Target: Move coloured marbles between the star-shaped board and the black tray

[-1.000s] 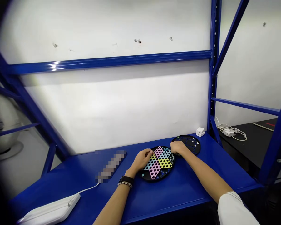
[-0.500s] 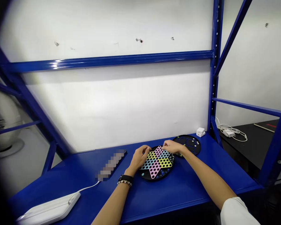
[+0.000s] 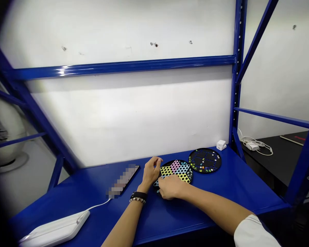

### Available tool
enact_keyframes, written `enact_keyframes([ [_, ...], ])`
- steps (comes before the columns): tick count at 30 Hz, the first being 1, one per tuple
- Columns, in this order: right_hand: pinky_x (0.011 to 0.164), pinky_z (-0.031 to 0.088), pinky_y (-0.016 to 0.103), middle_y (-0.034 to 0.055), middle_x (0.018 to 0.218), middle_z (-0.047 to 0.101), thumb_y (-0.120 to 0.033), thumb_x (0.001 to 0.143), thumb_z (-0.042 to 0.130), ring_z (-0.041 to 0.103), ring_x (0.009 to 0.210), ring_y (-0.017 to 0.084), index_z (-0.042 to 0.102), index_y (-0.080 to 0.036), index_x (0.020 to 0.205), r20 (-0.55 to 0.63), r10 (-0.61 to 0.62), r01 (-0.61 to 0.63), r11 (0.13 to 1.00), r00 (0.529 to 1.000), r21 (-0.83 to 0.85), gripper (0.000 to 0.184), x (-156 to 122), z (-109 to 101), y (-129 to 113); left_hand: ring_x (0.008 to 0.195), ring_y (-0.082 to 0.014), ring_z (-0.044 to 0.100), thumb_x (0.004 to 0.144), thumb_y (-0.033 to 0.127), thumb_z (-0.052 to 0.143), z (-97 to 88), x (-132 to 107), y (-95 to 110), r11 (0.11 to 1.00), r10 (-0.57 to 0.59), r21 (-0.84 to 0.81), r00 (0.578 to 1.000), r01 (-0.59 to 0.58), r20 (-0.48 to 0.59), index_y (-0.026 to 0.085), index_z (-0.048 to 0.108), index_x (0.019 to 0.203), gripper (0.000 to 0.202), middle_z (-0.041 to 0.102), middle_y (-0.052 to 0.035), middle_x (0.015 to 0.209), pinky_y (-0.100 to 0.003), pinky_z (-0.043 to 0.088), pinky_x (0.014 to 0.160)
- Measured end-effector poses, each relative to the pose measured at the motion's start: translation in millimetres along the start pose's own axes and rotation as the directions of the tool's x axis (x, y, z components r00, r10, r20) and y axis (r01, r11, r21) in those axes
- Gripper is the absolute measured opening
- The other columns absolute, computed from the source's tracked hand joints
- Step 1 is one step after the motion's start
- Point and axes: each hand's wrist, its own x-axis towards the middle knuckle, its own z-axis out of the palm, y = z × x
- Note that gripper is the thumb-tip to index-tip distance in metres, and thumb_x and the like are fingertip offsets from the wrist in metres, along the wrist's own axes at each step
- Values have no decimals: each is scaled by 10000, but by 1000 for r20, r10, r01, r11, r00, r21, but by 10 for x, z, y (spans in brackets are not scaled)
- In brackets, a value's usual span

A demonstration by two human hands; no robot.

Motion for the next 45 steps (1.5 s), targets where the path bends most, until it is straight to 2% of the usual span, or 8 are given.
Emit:
enact_keyframes([
  [9,679,532,369,182,932,723,-275,942,443,707,835,289,609,-74,1077,-130,-63,53,995,990,-81,293,65,130,-127,709,-166,586,930,352,387,14,8,-63,1000,15,-14,1000,-15,-18,217,605,770,302,669,-21,786,-288,450,692],
  [17,600,517,362,123,934,693,-296,960,406,679,723,255,559,-139,1091,-258,-46,29,997,965,-68,256,114,313,-168,687,-156,578,924,338,400,-27,47,-109,999,10,-37,994,-14,-111,224,605,769,281,663,-13,764,-272,447,683],
  [23,671,506,344,136,1047,613,-220,853,509,615,858,241,548,-141,1069,-317,-38,18,998,948,-66,233,128,391,-206,690,-153,569,928,341,403,-30,48,-88,999,21,-42,994,-26,-109,215,613,773,289,658,-15,768,-276,443,686],
  [28,766,482,385,136,1044,586,-238,812,554,547,925,257,540,-135,1064,-357,-97,58,991,929,-119,273,59,413,-229,685,-152,566,928,329,405,-44,47,-61,999,24,-30,994,-27,-105,219,609,767,282,650,-10,757,-276,443,684],
  [33,761,466,397,142,1039,575,-261,804,562,515,929,266,555,-126,1042,-381,-174,105,975,908,-195,274,-2,430,-234,693,-156,568,934,335,403,-49,45,-62,999,30,-20,995,-32,-97,219,609,768,289,656,-18,774,-279,445,683],
  [38,763,460,397,139,1026,594,-248,853,521,527,936,265,576,-138,1017,-375,-178,121,978,910,-169,206,30,443,-232,693,-149,566,930,330,408,-38,45,-87,999,33,-38,995,-37,-98,219,608,766,282,656,-15,778,-272,440,686],
  [42,830,434,372,104,1025,618,-238,923,446,552,948,228,585,-172,1003,-408,-110,101,994,906,-44,173,101,261,-25,698,-154,570,925,334,408,-26,49,-113,999,27,-44,995,-31,-97,216,613,774,280,653,-15,771,-274,437,689],
  [45,844,419,321,81,1050,628,-211,960,374,575,948,191,591,-187,1033,-431,95,-54,993,897,105,231,83,46,436,703,-158,575,923,341,409,-17,48,-116,999,20,-40,995,-24,-97,216,620,778,285,659,-16,770,-275,435,686],
])
